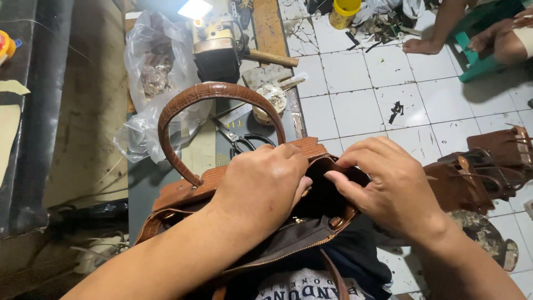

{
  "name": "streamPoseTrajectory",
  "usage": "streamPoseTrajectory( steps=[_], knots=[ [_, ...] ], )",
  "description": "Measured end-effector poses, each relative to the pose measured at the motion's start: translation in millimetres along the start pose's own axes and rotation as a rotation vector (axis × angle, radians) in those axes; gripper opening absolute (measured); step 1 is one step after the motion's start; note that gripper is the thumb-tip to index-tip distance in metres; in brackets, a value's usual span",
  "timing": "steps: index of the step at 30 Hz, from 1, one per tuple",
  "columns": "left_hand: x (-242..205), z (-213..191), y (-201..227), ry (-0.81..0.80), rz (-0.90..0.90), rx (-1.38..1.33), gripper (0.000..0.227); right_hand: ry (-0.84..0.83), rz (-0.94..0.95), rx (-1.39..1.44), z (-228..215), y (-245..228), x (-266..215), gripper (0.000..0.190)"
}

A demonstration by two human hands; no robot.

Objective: Inspecting the interior lining and compartments of a leather handbag

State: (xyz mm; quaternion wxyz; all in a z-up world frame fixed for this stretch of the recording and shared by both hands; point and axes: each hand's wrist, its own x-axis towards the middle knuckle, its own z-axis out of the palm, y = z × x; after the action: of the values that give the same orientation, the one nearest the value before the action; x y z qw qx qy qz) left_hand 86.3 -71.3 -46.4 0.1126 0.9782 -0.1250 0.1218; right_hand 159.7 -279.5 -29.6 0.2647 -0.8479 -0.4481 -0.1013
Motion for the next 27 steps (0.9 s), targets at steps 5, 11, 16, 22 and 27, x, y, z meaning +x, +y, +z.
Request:
streamPoseTrajectory(
  steps=[5,11,16,22,27],
  knots=[
    [5,11,6,0.073,0.03,0.095,0.032,0.045,-0.03,-0.028,6,2,0,0.016],
    [4,13,4,0.237,0.062,0.132,0.013,0.016,0.029,0.137,4,2,-3,0.01],
    [1,12,2,0.213,0.088,0.101,0.008,-0.116,0.024,0.234,-2,5,-2,0.006],
    [-2,13,2,0.236,0.111,0.04,0.009,-0.181,0.023,0.248,-8,7,-2,0.005],
    [-2,11,1,0.215,0.131,0.038,0.009,-0.176,0.092,0.24,-4,6,-3,0.005]
  ],
)
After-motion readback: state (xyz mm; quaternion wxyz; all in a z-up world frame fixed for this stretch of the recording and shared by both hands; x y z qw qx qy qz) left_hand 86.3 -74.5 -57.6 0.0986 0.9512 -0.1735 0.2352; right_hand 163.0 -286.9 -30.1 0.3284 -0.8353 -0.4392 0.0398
